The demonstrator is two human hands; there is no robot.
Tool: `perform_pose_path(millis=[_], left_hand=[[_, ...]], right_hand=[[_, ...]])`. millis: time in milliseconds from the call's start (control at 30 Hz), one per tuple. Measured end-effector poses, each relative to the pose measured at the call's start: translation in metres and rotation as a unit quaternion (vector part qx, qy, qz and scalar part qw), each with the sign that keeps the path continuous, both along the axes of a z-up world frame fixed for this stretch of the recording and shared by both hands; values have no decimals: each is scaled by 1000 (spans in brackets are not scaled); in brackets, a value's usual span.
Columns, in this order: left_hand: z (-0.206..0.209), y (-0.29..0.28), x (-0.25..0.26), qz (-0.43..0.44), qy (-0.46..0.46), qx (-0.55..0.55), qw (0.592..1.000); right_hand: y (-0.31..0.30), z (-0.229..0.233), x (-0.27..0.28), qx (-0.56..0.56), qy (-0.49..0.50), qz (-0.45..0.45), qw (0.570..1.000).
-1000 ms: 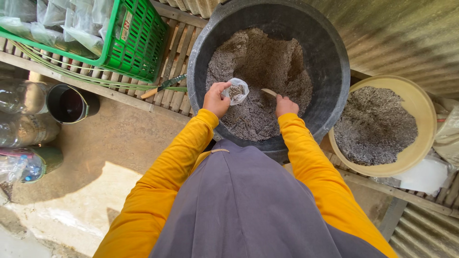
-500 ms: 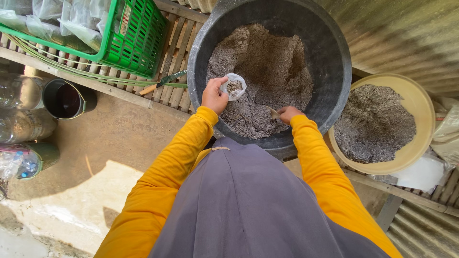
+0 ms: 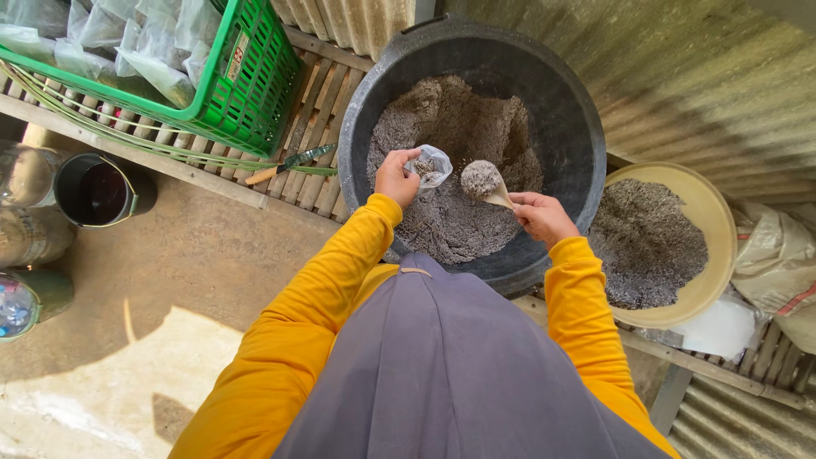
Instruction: The person scoops a grey granular material from a large black tub into small clear plastic bags using a wooden spoon. After filling each bag, the person places it into a green crate. The person repeats this process for multiple bags.
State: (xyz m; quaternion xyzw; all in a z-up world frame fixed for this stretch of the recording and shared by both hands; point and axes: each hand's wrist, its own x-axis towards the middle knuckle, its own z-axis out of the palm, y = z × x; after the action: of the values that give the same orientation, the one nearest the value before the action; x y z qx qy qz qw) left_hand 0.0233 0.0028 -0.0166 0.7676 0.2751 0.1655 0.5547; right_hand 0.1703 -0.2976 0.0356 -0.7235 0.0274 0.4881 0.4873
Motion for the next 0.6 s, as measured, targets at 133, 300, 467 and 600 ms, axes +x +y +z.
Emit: perform_pose_path(millis=[133,300,467,600], left_hand=[[-6,-7,8,-6,-6,-11,1000],[-11,-12,15,-1,9,12,1000],[-15,-11,18,14,-9,44,999],[-20,-13,20,18,35,-35,999]], right_hand=[[31,37,-9,70,-35,8,997],[77,39,-36,48,-229,62,970],[101,48,-74,-123,-510,180,832],[119,59,-96,-158,-562,220,781]])
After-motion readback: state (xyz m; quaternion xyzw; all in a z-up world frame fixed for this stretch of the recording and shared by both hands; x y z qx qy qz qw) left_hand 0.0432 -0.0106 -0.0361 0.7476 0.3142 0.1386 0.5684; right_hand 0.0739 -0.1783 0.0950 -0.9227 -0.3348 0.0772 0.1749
